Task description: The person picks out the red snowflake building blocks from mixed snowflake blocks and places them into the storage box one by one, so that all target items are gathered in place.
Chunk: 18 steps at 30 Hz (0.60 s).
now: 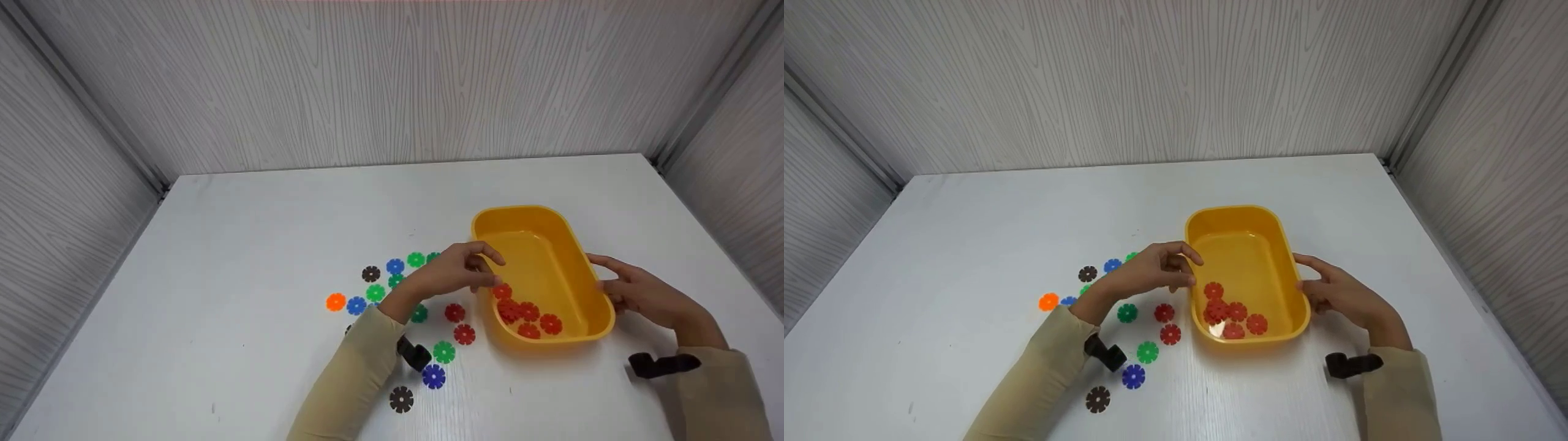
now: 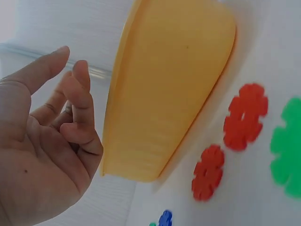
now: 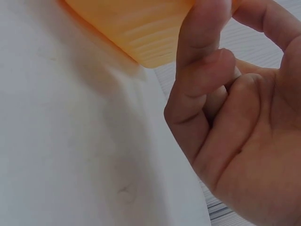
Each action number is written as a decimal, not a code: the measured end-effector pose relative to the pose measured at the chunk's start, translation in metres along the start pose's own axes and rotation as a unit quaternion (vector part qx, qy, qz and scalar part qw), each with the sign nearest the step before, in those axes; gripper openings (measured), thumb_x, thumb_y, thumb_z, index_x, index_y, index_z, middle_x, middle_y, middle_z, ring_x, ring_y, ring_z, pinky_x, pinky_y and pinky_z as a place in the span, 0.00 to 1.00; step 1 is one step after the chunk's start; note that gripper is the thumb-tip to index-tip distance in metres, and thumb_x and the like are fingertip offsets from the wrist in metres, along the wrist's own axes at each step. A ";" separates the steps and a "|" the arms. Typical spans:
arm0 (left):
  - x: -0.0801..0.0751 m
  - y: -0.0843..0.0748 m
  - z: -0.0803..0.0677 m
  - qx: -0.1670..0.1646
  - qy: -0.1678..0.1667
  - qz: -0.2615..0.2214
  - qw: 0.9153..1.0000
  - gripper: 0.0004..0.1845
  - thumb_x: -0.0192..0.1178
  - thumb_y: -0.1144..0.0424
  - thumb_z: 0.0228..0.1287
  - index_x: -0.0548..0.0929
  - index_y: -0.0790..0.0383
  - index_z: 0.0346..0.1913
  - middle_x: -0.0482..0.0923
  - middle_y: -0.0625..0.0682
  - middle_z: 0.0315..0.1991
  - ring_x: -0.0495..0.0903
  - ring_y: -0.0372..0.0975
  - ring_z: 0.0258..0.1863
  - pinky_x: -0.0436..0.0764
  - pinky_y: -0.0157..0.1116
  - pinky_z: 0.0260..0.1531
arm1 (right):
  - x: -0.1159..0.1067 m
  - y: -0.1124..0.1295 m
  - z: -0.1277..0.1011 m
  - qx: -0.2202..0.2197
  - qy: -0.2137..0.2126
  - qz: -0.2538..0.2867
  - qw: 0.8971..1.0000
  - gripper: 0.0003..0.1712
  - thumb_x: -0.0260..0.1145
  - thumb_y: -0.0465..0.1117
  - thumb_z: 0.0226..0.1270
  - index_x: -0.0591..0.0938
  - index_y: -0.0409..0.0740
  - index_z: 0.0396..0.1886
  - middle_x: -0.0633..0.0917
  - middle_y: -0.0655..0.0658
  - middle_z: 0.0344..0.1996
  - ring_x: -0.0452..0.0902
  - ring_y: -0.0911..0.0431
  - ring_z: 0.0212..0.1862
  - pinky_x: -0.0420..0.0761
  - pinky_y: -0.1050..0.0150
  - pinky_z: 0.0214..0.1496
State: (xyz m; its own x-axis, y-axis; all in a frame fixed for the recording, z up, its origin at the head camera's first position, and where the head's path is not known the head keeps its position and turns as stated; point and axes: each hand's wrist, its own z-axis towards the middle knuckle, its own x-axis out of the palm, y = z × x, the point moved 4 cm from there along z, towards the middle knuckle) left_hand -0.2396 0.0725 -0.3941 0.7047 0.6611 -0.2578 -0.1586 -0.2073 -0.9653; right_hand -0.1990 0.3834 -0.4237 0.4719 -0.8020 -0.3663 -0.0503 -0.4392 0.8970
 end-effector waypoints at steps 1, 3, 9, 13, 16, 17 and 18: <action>-0.005 0.001 -0.003 0.004 0.003 0.014 1.000 0.15 0.63 0.60 0.64 0.78 0.58 0.52 0.82 0.49 0.35 0.76 0.45 0.30 0.81 0.42 0.39 | 0.000 0.000 0.001 0.006 -0.002 0.001 1.000 0.33 0.51 0.45 0.76 0.54 0.45 0.75 0.80 0.51 0.31 0.78 0.53 0.29 0.84 0.63 0.38; -0.015 0.005 -0.010 0.005 0.003 0.038 0.999 0.16 0.63 0.60 0.63 0.78 0.58 0.53 0.81 0.49 0.35 0.77 0.42 0.31 0.81 0.44 0.41 | 0.001 0.000 0.002 0.014 -0.005 0.006 1.000 0.33 0.52 0.45 0.76 0.54 0.44 0.75 0.79 0.51 0.29 0.78 0.53 0.29 0.84 0.63 0.38; -0.035 0.017 -0.026 -0.035 0.002 0.087 0.996 0.20 0.66 0.59 0.61 0.78 0.58 0.55 0.75 0.47 0.33 0.73 0.37 0.32 0.76 0.30 0.36 | 0.002 0.001 0.001 0.010 -0.005 0.004 1.000 0.33 0.51 0.45 0.76 0.53 0.43 0.75 0.78 0.51 0.28 0.78 0.53 0.30 0.84 0.63 0.38; -0.037 0.022 -0.033 -0.059 0.019 0.123 0.990 0.21 0.66 0.60 0.60 0.78 0.60 0.56 0.72 0.47 0.30 0.69 0.37 0.30 0.73 0.28 0.32 | 0.001 0.000 0.002 0.011 -0.004 0.006 1.000 0.33 0.51 0.45 0.76 0.53 0.44 0.75 0.79 0.51 0.29 0.78 0.53 0.30 0.84 0.63 0.39; -0.033 0.026 -0.036 -0.076 0.030 0.154 0.985 0.20 0.67 0.61 0.59 0.79 0.57 0.55 0.71 0.47 0.30 0.69 0.37 0.29 0.73 0.28 0.31 | 0.001 0.000 0.002 0.017 -0.003 0.007 1.000 0.33 0.52 0.45 0.76 0.53 0.44 0.75 0.79 0.51 0.30 0.79 0.53 0.30 0.84 0.63 0.39; -0.032 0.027 -0.037 -0.083 0.034 0.164 0.982 0.20 0.68 0.61 0.58 0.79 0.56 0.54 0.72 0.47 0.31 0.70 0.37 0.29 0.73 0.28 0.31 | 0.001 0.000 0.002 0.016 0.000 0.007 1.000 0.34 0.52 0.46 0.76 0.53 0.44 0.75 0.80 0.51 0.31 0.78 0.53 0.30 0.84 0.63 0.39; -0.030 0.029 -0.037 -0.092 0.036 0.174 0.980 0.19 0.68 0.61 0.58 0.80 0.54 0.53 0.72 0.47 0.31 0.70 0.37 0.30 0.74 0.28 0.31 | 0.001 0.000 0.002 0.016 0.001 0.006 1.000 0.34 0.51 0.46 0.76 0.52 0.44 0.75 0.80 0.51 0.31 0.78 0.53 0.30 0.84 0.63 0.39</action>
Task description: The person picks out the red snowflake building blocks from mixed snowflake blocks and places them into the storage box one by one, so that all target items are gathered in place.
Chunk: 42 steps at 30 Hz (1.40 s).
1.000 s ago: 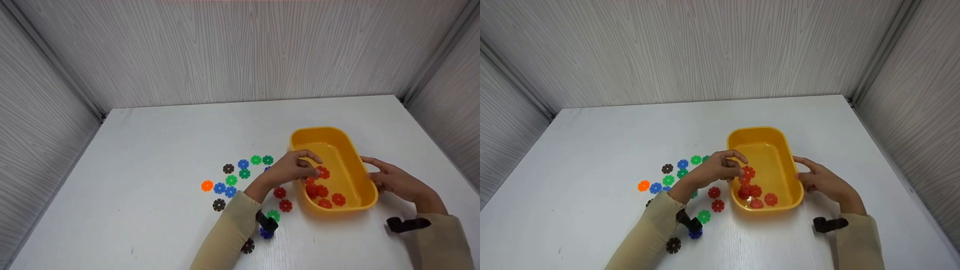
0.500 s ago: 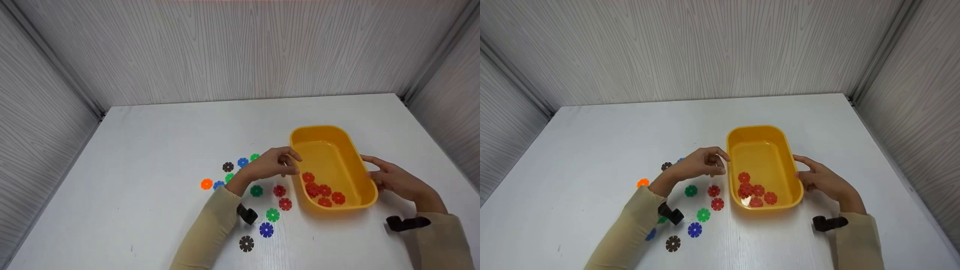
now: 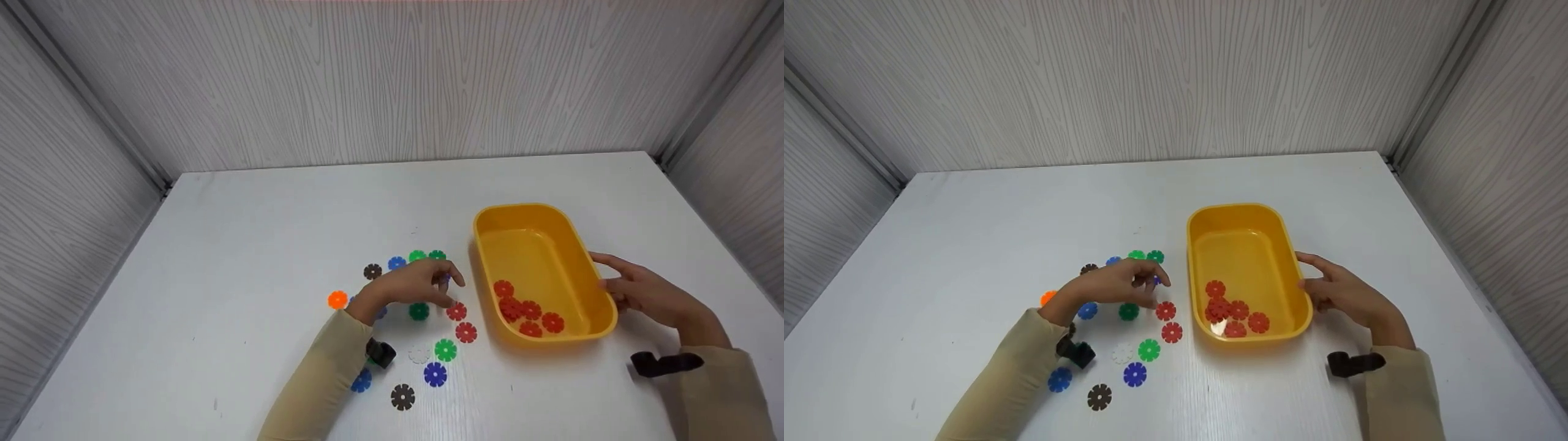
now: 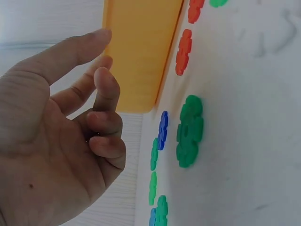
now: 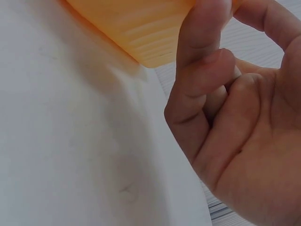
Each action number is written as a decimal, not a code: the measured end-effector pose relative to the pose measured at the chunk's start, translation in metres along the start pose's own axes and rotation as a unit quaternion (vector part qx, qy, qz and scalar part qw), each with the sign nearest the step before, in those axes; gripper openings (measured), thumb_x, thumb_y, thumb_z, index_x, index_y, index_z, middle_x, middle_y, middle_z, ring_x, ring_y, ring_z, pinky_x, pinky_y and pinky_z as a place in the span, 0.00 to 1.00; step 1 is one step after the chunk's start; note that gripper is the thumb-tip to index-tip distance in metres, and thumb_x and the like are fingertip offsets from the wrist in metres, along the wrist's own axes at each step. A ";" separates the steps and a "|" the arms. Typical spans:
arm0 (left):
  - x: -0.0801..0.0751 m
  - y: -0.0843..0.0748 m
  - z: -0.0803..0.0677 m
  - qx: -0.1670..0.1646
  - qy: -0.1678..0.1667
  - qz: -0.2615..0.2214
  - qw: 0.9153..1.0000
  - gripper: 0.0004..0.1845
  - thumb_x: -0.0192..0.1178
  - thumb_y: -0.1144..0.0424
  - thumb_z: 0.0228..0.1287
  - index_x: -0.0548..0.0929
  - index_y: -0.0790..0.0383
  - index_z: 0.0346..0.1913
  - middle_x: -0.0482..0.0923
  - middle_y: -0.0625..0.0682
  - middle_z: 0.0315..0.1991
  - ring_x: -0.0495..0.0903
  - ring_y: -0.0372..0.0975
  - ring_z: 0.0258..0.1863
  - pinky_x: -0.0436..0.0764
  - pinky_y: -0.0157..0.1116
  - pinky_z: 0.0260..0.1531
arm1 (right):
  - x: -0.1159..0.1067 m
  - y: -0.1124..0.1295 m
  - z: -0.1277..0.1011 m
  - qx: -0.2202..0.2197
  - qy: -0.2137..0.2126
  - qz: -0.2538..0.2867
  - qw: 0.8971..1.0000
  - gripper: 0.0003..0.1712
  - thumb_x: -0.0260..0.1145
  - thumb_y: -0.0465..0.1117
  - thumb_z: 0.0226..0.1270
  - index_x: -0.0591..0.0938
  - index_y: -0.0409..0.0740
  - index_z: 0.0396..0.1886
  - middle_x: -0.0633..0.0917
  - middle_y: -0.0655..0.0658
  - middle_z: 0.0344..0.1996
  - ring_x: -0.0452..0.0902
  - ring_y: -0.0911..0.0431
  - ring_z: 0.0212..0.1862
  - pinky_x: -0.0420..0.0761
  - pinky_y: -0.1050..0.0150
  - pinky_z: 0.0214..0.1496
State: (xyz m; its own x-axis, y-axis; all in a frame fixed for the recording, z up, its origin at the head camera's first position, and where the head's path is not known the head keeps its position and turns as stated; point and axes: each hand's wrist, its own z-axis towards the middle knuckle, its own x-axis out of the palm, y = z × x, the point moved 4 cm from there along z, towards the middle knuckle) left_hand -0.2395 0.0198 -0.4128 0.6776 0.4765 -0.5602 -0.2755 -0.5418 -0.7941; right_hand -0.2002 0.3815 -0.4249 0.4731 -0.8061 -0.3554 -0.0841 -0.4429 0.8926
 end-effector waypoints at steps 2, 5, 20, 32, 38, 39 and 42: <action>0.004 0.001 0.000 -0.021 0.004 0.022 1.000 0.18 0.69 0.60 0.57 0.80 0.51 0.52 0.74 0.47 0.32 0.71 0.38 0.30 0.75 0.29 0.30 | 0.000 0.001 0.000 0.002 0.000 -0.002 1.000 0.34 0.52 0.46 0.76 0.52 0.44 0.75 0.81 0.51 0.33 0.78 0.53 0.30 0.84 0.63 0.38; 0.010 0.002 0.001 -0.054 0.005 0.079 0.995 0.18 0.69 0.57 0.57 0.80 0.47 0.51 0.75 0.47 0.34 0.73 0.38 0.31 0.76 0.30 0.31 | 0.000 0.002 0.000 0.008 -0.004 -0.007 1.000 0.35 0.52 0.47 0.76 0.52 0.44 0.75 0.81 0.50 0.34 0.77 0.52 0.29 0.84 0.63 0.38; 0.023 -0.001 0.006 -0.075 0.017 0.193 0.978 0.16 0.69 0.57 0.57 0.81 0.40 0.48 0.77 0.46 0.42 0.75 0.40 0.39 0.79 0.33 0.35 | -0.001 0.000 -0.001 -0.007 -0.002 -0.004 1.000 0.34 0.51 0.45 0.76 0.51 0.43 0.76 0.82 0.50 0.35 0.78 0.53 0.30 0.84 0.63 0.39; 0.024 -0.003 0.004 -0.074 0.021 0.198 0.977 0.13 0.68 0.59 0.58 0.80 0.39 0.44 0.76 0.47 0.41 0.74 0.40 0.38 0.79 0.32 0.32 | 0.001 -0.001 -0.001 -0.011 -0.001 -0.007 1.000 0.34 0.51 0.47 0.77 0.51 0.46 0.76 0.80 0.51 0.35 0.78 0.52 0.32 0.84 0.64 0.42; 0.025 -0.007 0.002 -0.065 0.018 0.206 0.976 0.15 0.66 0.63 0.58 0.77 0.39 0.43 0.75 0.46 0.38 0.74 0.40 0.35 0.77 0.32 0.28 | 0.000 0.000 -0.001 -0.015 0.003 -0.005 1.000 0.34 0.50 0.46 0.77 0.51 0.44 0.76 0.80 0.51 0.33 0.78 0.53 0.31 0.84 0.64 0.40; 0.025 -0.008 0.002 -0.065 0.017 0.210 0.975 0.15 0.66 0.64 0.58 0.77 0.39 0.43 0.75 0.45 0.37 0.74 0.40 0.34 0.76 0.32 0.28 | 0.000 0.000 -0.001 -0.019 0.006 -0.001 1.000 0.33 0.50 0.45 0.77 0.52 0.44 0.76 0.80 0.51 0.32 0.78 0.54 0.31 0.84 0.64 0.39; 0.025 -0.010 0.001 -0.064 0.014 0.228 0.971 0.16 0.64 0.66 0.58 0.77 0.39 0.43 0.75 0.45 0.36 0.73 0.40 0.34 0.74 0.32 0.28 | 0.000 0.000 -0.001 -0.035 0.018 0.010 0.999 0.31 0.48 0.42 0.78 0.53 0.43 0.75 0.80 0.52 0.31 0.78 0.56 0.29 0.84 0.64 0.37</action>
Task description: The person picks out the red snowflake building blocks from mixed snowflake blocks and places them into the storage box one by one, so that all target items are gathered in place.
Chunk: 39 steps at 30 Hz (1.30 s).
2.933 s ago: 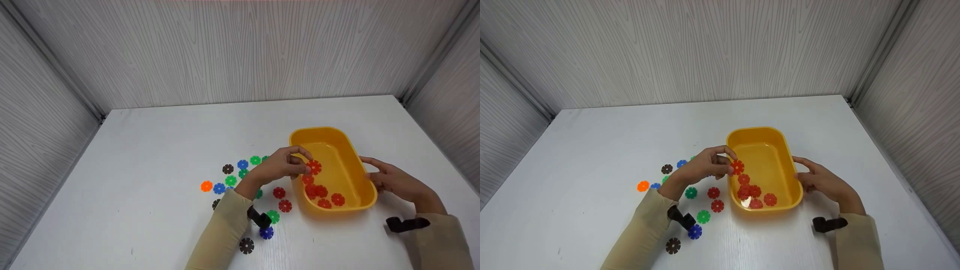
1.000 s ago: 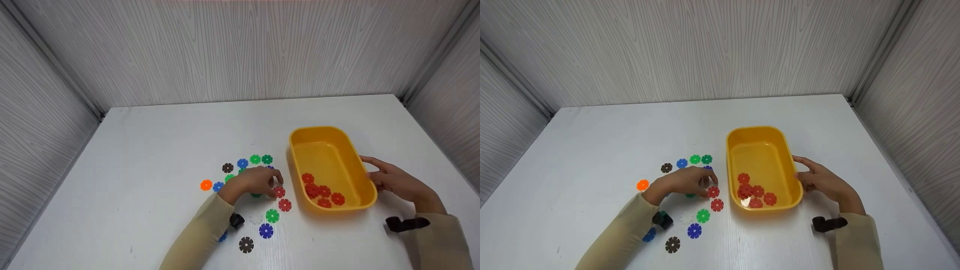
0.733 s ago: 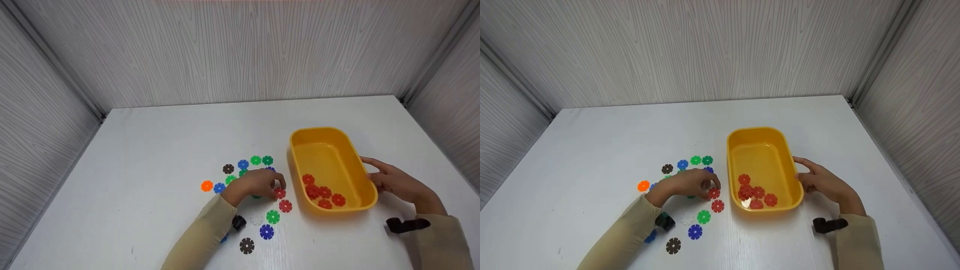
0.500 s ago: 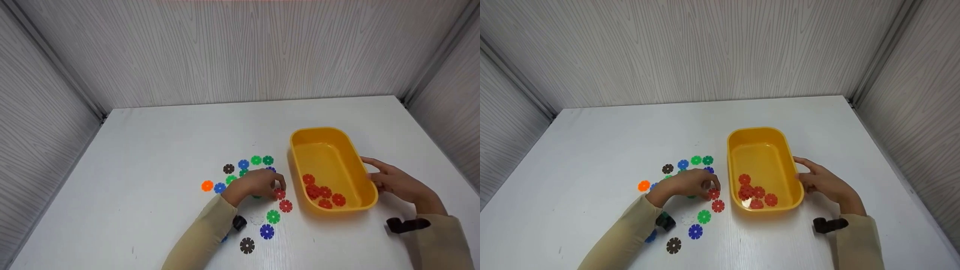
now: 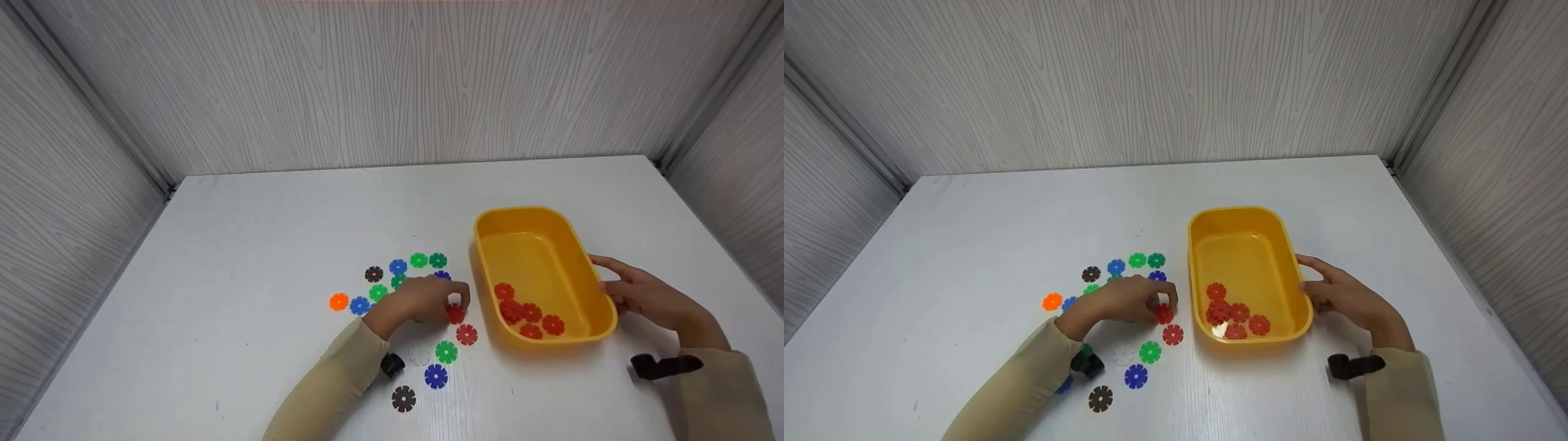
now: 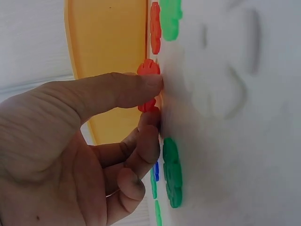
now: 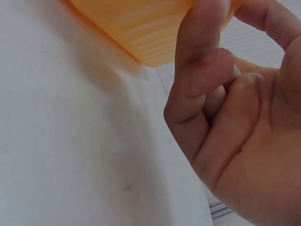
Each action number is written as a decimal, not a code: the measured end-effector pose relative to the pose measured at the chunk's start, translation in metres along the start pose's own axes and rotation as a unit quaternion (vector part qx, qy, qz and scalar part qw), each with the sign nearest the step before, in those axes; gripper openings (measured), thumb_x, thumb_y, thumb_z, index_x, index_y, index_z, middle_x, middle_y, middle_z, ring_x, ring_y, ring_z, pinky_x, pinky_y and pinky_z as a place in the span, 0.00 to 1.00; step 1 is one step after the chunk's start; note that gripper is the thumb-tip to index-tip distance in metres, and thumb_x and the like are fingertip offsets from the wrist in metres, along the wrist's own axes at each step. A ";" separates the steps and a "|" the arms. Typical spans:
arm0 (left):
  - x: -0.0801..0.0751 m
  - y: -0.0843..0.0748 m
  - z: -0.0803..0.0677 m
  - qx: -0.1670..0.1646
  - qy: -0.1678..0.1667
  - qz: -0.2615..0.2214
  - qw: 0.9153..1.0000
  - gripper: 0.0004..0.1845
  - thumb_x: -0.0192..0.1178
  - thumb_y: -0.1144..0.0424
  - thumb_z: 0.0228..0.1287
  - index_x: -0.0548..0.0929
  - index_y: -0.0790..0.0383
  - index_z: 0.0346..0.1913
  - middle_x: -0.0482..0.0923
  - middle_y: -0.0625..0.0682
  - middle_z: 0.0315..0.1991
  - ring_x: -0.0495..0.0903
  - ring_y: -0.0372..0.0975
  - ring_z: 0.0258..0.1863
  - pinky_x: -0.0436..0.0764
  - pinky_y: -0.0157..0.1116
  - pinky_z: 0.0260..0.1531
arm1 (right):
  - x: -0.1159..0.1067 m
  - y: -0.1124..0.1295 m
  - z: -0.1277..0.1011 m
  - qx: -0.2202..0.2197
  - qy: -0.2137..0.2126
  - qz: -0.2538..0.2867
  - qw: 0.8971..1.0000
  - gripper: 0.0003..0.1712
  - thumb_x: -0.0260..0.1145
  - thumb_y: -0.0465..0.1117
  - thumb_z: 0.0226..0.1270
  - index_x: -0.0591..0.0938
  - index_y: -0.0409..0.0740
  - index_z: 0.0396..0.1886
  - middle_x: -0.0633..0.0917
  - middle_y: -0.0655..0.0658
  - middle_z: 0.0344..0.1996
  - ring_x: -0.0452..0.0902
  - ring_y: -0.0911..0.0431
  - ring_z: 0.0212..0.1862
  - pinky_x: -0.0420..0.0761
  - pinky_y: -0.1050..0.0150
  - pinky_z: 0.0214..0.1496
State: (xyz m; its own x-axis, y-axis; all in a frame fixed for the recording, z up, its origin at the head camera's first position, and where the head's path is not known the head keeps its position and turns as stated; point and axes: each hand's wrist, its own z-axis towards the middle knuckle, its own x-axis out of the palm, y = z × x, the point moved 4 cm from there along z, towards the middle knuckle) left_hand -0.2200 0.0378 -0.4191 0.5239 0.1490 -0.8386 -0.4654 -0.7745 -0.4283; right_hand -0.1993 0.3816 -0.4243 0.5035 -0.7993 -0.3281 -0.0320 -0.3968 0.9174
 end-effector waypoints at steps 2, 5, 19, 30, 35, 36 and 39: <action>-0.001 0.000 0.000 -0.001 -0.003 0.010 1.000 0.16 0.64 0.67 0.58 0.78 0.39 0.43 0.75 0.45 0.36 0.73 0.40 0.35 0.73 0.33 0.30 | 0.000 0.000 0.000 -0.008 0.007 0.005 1.000 0.30 0.48 0.41 0.78 0.53 0.43 0.75 0.80 0.53 0.29 0.77 0.58 0.29 0.83 0.64 0.36; -0.001 0.000 -0.001 -0.004 -0.004 0.007 1.000 0.15 0.64 0.65 0.58 0.79 0.39 0.43 0.76 0.44 0.38 0.74 0.40 0.38 0.75 0.34 0.34 | 0.000 0.001 0.000 -0.014 0.012 0.006 1.000 0.30 0.47 0.41 0.78 0.53 0.43 0.75 0.80 0.53 0.31 0.77 0.57 0.29 0.83 0.64 0.36; -0.008 0.015 -0.009 0.074 0.000 -0.187 0.980 0.15 0.65 0.64 0.61 0.81 0.48 0.51 0.76 0.48 0.32 0.73 0.37 0.25 0.76 0.28 0.26 | 0.000 0.004 -0.001 0.003 -0.005 -0.017 1.000 0.32 0.49 0.43 0.77 0.53 0.43 0.75 0.82 0.50 0.34 0.77 0.53 0.29 0.84 0.63 0.37; -0.022 0.018 -0.016 0.117 -0.009 -0.331 0.936 0.18 0.66 0.62 0.60 0.80 0.51 0.53 0.79 0.46 0.31 0.77 0.56 0.36 0.82 0.38 0.39 | -0.001 0.002 -0.001 0.017 -0.014 -0.020 1.000 0.34 0.50 0.45 0.77 0.52 0.41 0.75 0.82 0.50 0.32 0.77 0.54 0.28 0.83 0.63 0.36; -0.026 0.014 -0.017 0.129 -0.019 -0.371 0.919 0.17 0.66 0.61 0.60 0.80 0.49 0.52 0.80 0.47 0.28 0.74 0.62 0.38 0.79 0.36 0.37 | -0.001 0.002 -0.002 0.018 -0.019 -0.025 0.999 0.33 0.51 0.45 0.77 0.52 0.41 0.75 0.81 0.50 0.30 0.76 0.54 0.27 0.82 0.63 0.34; -0.027 0.013 -0.017 0.132 -0.021 -0.377 0.917 0.17 0.66 0.61 0.59 0.80 0.49 0.52 0.80 0.47 0.28 0.73 0.62 0.38 0.78 0.36 0.37 | -0.001 0.002 -0.002 0.018 -0.020 -0.026 0.999 0.34 0.51 0.45 0.77 0.52 0.41 0.75 0.81 0.50 0.30 0.76 0.54 0.27 0.82 0.63 0.34; -0.028 0.010 -0.016 0.139 -0.026 -0.389 0.910 0.17 0.66 0.62 0.59 0.79 0.52 0.53 0.79 0.47 0.27 0.72 0.63 0.37 0.77 0.34 0.36 | -0.001 0.003 -0.001 0.025 -0.022 -0.028 0.999 0.34 0.51 0.45 0.76 0.52 0.41 0.75 0.81 0.50 0.31 0.76 0.54 0.28 0.83 0.63 0.35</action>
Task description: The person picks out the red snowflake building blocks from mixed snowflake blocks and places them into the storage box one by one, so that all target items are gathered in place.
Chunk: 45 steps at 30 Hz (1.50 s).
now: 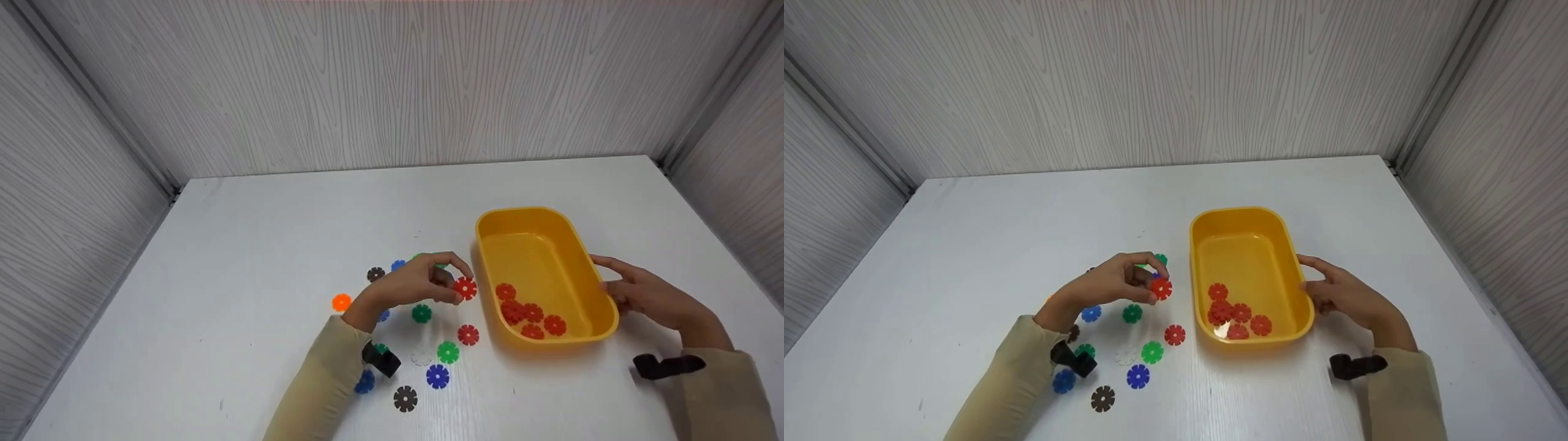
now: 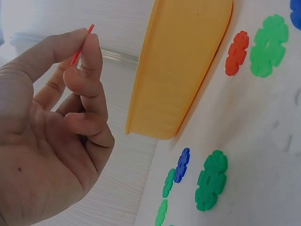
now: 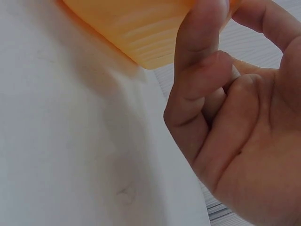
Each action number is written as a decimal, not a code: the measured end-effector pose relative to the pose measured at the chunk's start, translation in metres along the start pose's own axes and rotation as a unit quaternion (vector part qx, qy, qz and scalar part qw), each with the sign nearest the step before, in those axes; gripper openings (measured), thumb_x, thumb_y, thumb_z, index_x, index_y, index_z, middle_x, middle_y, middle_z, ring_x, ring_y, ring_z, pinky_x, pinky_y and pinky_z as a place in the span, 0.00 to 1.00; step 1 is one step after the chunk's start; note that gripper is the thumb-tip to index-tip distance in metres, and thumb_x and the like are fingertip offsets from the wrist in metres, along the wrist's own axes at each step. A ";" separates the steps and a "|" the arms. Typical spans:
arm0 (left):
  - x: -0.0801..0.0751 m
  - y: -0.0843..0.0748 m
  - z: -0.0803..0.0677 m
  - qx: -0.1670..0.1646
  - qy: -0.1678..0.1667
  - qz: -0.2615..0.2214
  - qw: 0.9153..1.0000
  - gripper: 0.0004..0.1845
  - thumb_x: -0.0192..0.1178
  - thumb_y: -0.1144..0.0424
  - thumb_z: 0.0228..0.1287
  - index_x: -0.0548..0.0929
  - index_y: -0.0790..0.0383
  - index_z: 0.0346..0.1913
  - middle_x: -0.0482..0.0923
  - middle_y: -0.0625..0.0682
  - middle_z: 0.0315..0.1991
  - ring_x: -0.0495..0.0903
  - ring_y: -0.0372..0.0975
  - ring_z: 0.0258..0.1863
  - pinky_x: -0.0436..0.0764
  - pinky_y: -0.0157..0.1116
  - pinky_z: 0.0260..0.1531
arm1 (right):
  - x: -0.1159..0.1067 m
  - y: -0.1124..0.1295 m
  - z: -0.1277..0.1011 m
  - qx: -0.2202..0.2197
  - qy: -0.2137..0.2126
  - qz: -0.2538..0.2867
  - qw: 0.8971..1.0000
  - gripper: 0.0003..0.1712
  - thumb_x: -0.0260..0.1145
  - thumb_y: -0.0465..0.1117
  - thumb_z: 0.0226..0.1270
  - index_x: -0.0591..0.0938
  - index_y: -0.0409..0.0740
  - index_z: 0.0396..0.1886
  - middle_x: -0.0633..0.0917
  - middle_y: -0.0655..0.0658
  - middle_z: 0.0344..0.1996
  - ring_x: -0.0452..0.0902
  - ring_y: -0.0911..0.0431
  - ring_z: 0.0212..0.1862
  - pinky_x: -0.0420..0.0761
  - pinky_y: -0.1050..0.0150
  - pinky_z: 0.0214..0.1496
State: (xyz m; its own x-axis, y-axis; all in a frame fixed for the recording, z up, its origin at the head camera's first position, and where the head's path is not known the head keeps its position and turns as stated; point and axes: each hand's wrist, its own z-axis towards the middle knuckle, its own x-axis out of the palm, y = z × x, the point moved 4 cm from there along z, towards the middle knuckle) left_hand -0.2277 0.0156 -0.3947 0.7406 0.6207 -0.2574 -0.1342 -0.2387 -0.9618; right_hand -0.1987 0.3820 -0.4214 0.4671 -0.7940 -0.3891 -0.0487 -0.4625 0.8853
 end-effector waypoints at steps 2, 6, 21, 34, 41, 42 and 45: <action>0.001 -0.001 0.002 0.003 -0.005 0.000 1.000 0.19 0.66 0.61 0.59 0.79 0.54 0.54 0.80 0.47 0.27 0.73 0.62 0.37 0.78 0.35 0.37 | 0.000 0.000 0.000 0.002 0.001 0.000 1.000 0.35 0.51 0.46 0.76 0.52 0.41 0.75 0.81 0.50 0.31 0.76 0.53 0.28 0.83 0.63 0.35; 0.005 -0.004 0.007 0.010 -0.014 0.001 1.000 0.20 0.66 0.62 0.59 0.78 0.56 0.55 0.81 0.47 0.29 0.76 0.61 0.39 0.81 0.43 0.44 | 0.000 0.001 0.000 -0.004 0.003 0.000 1.000 0.34 0.51 0.45 0.76 0.51 0.40 0.75 0.81 0.50 0.31 0.77 0.53 0.28 0.83 0.63 0.36; 0.041 -0.019 0.032 0.012 -0.008 -0.032 0.999 0.16 0.65 0.65 0.60 0.80 0.50 0.51 0.84 0.49 0.31 0.82 0.56 0.40 0.82 0.43 0.49 | 0.002 0.001 0.000 0.005 0.006 0.012 1.000 0.34 0.51 0.45 0.76 0.51 0.42 0.76 0.82 0.49 0.34 0.77 0.53 0.30 0.83 0.63 0.38; 0.060 -0.024 0.048 -0.001 -0.012 -0.027 1.000 0.15 0.67 0.66 0.59 0.80 0.52 0.49 0.80 0.48 0.28 0.80 0.58 0.40 0.81 0.27 0.40 | 0.001 -0.002 0.000 -0.013 -0.004 0.011 1.000 0.33 0.51 0.43 0.76 0.53 0.40 0.75 0.79 0.51 0.24 0.71 0.53 0.23 0.80 0.67 0.29; 0.067 -0.027 0.054 -0.017 -0.018 -0.011 1.000 0.15 0.67 0.66 0.58 0.80 0.51 0.47 0.80 0.49 0.28 0.81 0.54 0.36 0.83 0.31 0.41 | 0.003 0.000 -0.002 -0.028 -0.007 -0.002 1.000 0.33 0.51 0.43 0.77 0.53 0.40 0.75 0.79 0.51 0.23 0.69 0.47 0.22 0.80 0.68 0.29; 0.068 -0.027 0.054 -0.020 -0.021 -0.008 1.000 0.15 0.67 0.66 0.58 0.80 0.50 0.47 0.80 0.49 0.28 0.81 0.54 0.36 0.83 0.32 0.41 | 0.003 0.001 -0.002 -0.026 -0.006 -0.001 1.000 0.33 0.51 0.43 0.76 0.53 0.40 0.75 0.79 0.51 0.23 0.69 0.47 0.22 0.80 0.68 0.29; 0.069 -0.025 0.056 -0.030 -0.029 0.000 0.999 0.15 0.67 0.66 0.58 0.80 0.49 0.47 0.79 0.49 0.27 0.81 0.53 0.35 0.84 0.32 0.41 | 0.002 0.001 -0.002 -0.011 -0.008 -0.001 1.000 0.34 0.52 0.44 0.76 0.53 0.40 0.75 0.78 0.50 0.22 0.70 0.50 0.22 0.80 0.67 0.29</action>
State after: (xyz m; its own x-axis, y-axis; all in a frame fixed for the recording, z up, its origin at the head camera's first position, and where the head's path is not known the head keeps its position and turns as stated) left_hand -0.2104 0.1062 -0.3932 0.7010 0.6627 -0.2636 -0.0924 -0.2821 -0.9549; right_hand -0.1961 0.3807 -0.4212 0.4537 -0.7993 -0.3940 -0.0290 -0.4551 0.8899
